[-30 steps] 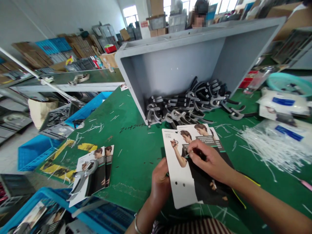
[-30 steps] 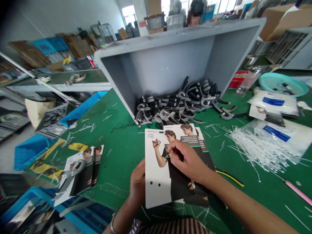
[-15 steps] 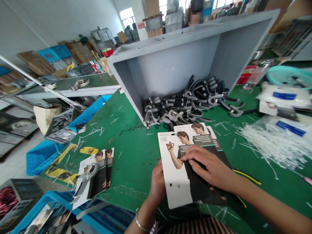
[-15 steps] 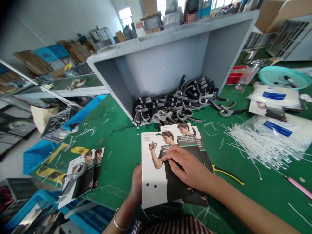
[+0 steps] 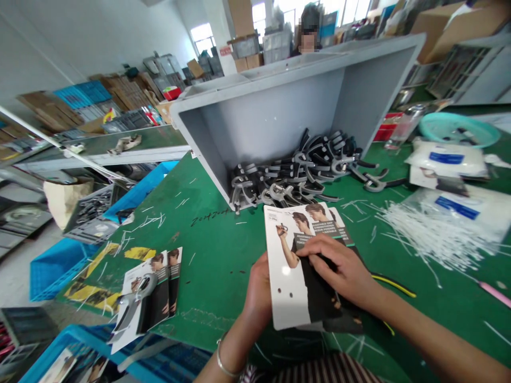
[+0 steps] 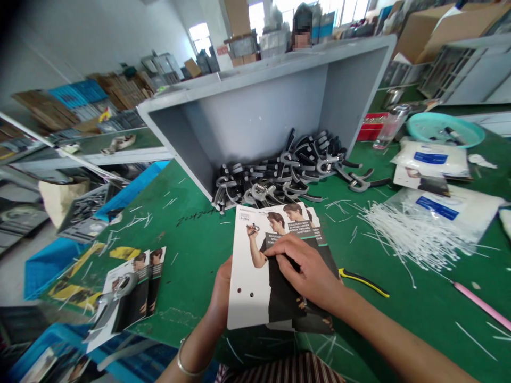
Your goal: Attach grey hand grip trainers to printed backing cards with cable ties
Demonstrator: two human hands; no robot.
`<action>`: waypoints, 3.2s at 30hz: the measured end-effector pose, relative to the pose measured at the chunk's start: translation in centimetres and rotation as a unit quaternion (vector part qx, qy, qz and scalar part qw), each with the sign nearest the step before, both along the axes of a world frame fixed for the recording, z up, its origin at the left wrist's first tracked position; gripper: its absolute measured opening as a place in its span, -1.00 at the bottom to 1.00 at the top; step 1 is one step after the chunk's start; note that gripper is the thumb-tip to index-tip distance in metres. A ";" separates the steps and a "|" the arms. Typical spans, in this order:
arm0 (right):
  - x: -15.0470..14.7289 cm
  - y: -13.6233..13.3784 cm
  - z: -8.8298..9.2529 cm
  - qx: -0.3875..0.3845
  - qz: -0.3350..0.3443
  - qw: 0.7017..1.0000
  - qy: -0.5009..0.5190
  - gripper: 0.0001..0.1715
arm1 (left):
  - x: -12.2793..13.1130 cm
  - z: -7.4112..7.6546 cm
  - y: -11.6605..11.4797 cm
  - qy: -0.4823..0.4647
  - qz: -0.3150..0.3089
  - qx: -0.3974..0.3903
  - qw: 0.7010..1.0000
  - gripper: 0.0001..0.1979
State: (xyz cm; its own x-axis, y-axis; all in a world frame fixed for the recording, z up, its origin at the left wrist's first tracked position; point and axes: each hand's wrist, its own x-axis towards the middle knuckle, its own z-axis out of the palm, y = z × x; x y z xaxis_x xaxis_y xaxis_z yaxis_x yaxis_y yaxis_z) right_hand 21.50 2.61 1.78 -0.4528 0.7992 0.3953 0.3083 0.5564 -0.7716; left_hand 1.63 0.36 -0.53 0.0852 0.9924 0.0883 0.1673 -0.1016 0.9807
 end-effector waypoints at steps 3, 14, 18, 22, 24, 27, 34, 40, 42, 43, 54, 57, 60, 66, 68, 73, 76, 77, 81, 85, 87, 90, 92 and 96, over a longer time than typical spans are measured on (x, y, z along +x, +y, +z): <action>-0.1 -0.1 0.0 0.005 -0.001 1.000 0.002 -0.73 | -0.5 0.3 -0.3 0.028 -0.030 0.051 0.998 -0.91; -0.6 -0.2 0.5 -0.030 -0.016 0.999 0.013 -0.95 | -0.4 1.6 0.1 0.084 0.133 -0.061 0.986 -0.53; -0.6 -0.3 1.0 -0.032 -0.035 0.998 0.048 -0.94 | -1.1 3.7 0.1 -0.036 0.071 -0.119 0.990 -0.37; -0.3 -0.6 1.5 -0.036 -0.051 0.995 0.076 -0.93 | -2.0 4.6 0.3 -0.113 0.044 -0.168 0.978 -0.27; 0.1 -1.1 1.5 -0.029 -0.062 0.993 0.098 -0.92 | -2.3 4.5 0.3 -0.086 -0.010 -0.213 0.973 -0.28; 2.9 -1.6 0.5 -0.011 -0.140 0.986 0.086 -0.91 | -3.1 3.8 0.5 -0.046 -0.039 -0.256 0.965 -0.37; 17.1 0.2 -6.2 -0.075 -0.390 0.887 -0.235 -0.78 | -3.9 2.0 2.2 -0.024 -0.026 -0.262 0.964 -0.39; 20.5 5.3 -8.1 -0.136 -0.426 0.816 -0.367 -0.74 | -1.5 2.3 4.2 -0.045 -0.036 -0.251 0.966 -0.38; 20.5 6.6 -8.2 -0.153 -0.415 0.807 -0.392 -0.71 | -1.8 2.3 3.9 -0.095 -0.017 -0.262 0.960 -0.38; 20.6 7.0 -8.2 -0.158 -0.409 0.804 -0.401 -0.69 | -2.1 2.1 3.5 -0.119 -0.006 -0.270 0.955 -0.38; 22.9 8.2 -5.2 -0.162 -0.385 0.848 -0.325 -0.70 | -3.7 2.3 2.1 -0.117 -0.014 -0.277 0.954 -0.58; 23.1 7.8 -3.7 -0.183 -0.368 0.878 -0.246 -0.68 | -4.7 2.6 2.7 -0.086 -0.017 -0.267 0.960 -0.54; 22.3 7.4 -3.1 -0.227 -0.335 0.900 -0.163 -0.65 | -5.0 1.9 2.8 -0.084 -0.036 -0.280 0.956 -0.55; 19.4 7.6 -1.0 -0.303 -0.255 0.917 -0.056 -0.57 | -5.9 1.9 2.8 -0.098 -0.037 -0.241 0.965 -0.59; 18.1 8.0 0.0 -0.304 -0.241 0.921 -0.031 -0.56 | -6.0 2.1 3.0 -0.091 -0.053 -0.227 0.968 -0.60; 12.8 8.0 2.0 -0.259 -0.212 0.942 0.038 -0.58 | -4.9 1.2 3.6 -0.108 -0.092 -0.202 0.969 -0.66; 8.9 7.4 3.3 -0.162 -0.156 0.974 -0.038 -0.71 | -4.3 0.3 4.3 -0.122 -0.117 -0.190 0.967 -0.69; 7.6 7.0 3.8 -0.088 -0.129 0.981 -0.111 -0.75 | -4.2 0.0 4.6 -0.123 -0.120 -0.188 0.967 -0.70; 2.7 5.4 5.2 0.163 -0.024 0.929 -0.330 -0.84 | -4.0 -0.6 5.0 -0.125 -0.129 -0.177 0.968 -0.71; -0.4 4.5 5.8 0.211 0.007 0.888 -0.408 -0.92 | -4.0 -1.0 4.9 -0.121 -0.137 -0.173 0.968 -0.69; -1.1 4.4 5.9 0.213 0.003 0.879 -0.427 -0.95 | -4.1 -1.0 4.9 -0.119 -0.139 -0.175 0.967 -0.69; -1.6 4.4 6.1 0.217 0.012 0.869 -0.444 -0.97 | -4.4 -0.6 4.9 -0.118 -0.139 -0.175 0.967 -0.70; -2.1 4.5 6.1 0.225 0.018 0.861 -0.455 -0.98 | -4.7 -0.2 5.1 -0.116 -0.138 -0.172 0.968 -0.70; -3.8 4.5 5.5 0.244 0.026 0.843 -0.478 -0.96 | -5.3 -0.3 5.5 -0.111 -0.142 -0.161 0.970 -0.69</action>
